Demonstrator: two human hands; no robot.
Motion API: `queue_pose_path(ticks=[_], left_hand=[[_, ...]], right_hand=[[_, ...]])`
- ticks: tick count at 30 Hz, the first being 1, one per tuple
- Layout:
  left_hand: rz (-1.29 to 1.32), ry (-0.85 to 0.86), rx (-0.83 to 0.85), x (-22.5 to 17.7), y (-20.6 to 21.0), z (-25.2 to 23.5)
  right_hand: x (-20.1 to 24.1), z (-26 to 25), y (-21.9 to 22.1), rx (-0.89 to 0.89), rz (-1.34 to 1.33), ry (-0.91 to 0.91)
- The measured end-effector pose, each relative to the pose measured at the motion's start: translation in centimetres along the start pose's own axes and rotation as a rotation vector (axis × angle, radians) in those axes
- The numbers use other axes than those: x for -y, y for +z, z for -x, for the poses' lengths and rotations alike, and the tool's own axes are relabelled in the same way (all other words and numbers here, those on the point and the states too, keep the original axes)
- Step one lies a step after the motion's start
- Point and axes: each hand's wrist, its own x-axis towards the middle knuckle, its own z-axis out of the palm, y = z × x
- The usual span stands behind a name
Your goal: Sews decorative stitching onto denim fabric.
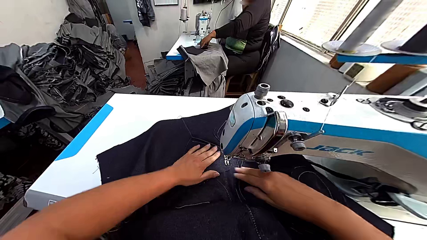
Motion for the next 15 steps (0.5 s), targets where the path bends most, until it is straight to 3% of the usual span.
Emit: queue_pose_path(ticks=[3, 6, 9, 15], left_hand=[[-0.083, 0.448, 0.045, 4.2, -1.4, -0.7], [-0.145, 0.764, 0.156, 6.5, -2.7, -3.5], [-0.070, 0.839, 0.190, 7.5, -2.0, -4.3], [-0.004, 0.762, 0.135, 7.7, -1.0, -3.3]], right_hand=[[8.3, -2.1, -2.0, -0.107, -0.030, 0.306], [14.3, -5.4, 1.5, -0.104, -0.034, 0.548], [14.1, -6.4, 6.9, -0.171, 0.217, 0.614], [13.4, -5.2, 8.1, -0.157, 0.306, 0.578]])
